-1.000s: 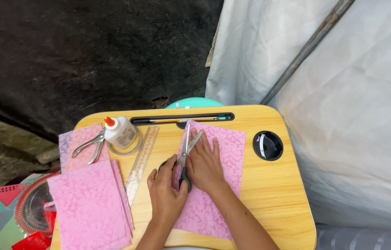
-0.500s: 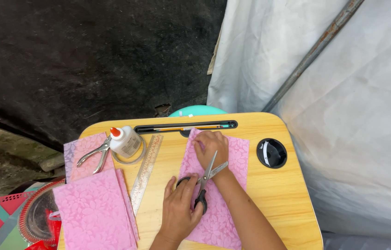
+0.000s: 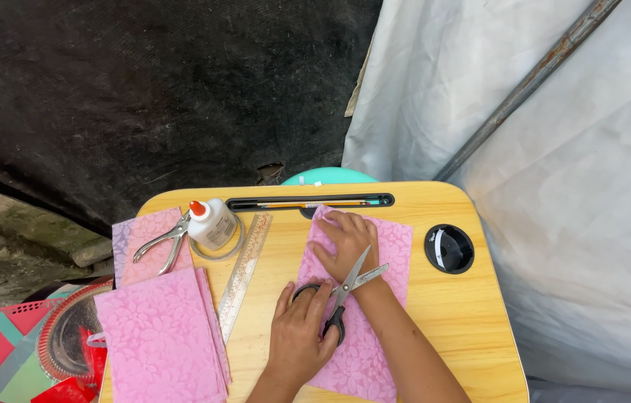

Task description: Folding and cutting pink patterned paper into smaller rectangular pieces using scissors on a small table.

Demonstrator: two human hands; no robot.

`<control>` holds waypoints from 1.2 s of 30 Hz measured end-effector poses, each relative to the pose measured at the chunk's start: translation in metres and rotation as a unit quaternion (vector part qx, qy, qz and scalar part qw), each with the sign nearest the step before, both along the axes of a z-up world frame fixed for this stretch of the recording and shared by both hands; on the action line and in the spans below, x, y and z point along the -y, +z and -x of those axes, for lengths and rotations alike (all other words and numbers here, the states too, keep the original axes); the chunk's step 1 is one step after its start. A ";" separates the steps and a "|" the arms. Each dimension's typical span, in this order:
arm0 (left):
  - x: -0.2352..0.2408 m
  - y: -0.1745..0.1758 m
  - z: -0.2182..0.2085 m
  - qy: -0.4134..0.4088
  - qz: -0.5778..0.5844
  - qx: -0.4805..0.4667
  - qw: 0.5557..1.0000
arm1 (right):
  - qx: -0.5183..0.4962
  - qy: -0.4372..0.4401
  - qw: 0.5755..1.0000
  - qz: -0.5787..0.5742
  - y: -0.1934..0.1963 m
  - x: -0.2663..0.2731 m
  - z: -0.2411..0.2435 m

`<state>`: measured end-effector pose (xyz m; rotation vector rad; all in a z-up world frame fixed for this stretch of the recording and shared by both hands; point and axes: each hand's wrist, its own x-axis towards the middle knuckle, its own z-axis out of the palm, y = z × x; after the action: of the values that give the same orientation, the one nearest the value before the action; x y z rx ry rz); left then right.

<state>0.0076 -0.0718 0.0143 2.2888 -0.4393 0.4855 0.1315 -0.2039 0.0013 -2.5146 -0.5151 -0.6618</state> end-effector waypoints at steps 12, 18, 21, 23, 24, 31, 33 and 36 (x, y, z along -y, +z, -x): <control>-0.004 -0.008 0.002 0.117 0.062 0.010 0.991 | -0.092 -0.005 0.990 0.108 0.007 -0.005 0.021; -0.044 0.004 -0.016 0.255 -0.127 -0.028 0.958 | -0.134 0.007 0.987 0.093 0.001 -0.001 0.026; -0.055 0.001 -0.022 0.277 -0.203 -0.070 0.936 | -0.143 0.009 0.984 0.106 -0.005 0.000 0.030; -0.057 0.004 -0.024 0.283 -0.223 -0.062 0.931 | -0.152 0.010 0.982 0.111 -0.010 0.001 0.034; -0.058 0.005 -0.028 0.290 -0.241 -0.047 0.925 | -0.156 0.009 0.981 0.118 -0.012 0.001 0.032; -0.061 0.005 -0.034 0.251 -0.335 -0.146 0.896 | -0.181 0.009 0.972 0.149 -0.014 0.002 0.032; -0.061 0.007 -0.033 0.248 -0.338 -0.126 0.899 | -0.171 0.012 0.975 0.142 -0.014 0.003 0.032; -0.048 0.024 -0.037 0.229 -0.182 -0.048 0.955 | -0.185 0.013 0.971 0.149 -0.015 0.003 0.031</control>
<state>0.0450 -0.0237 0.0382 2.7722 0.0688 0.5499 0.1000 -0.2071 -0.0140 -2.8145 -0.5392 -0.0987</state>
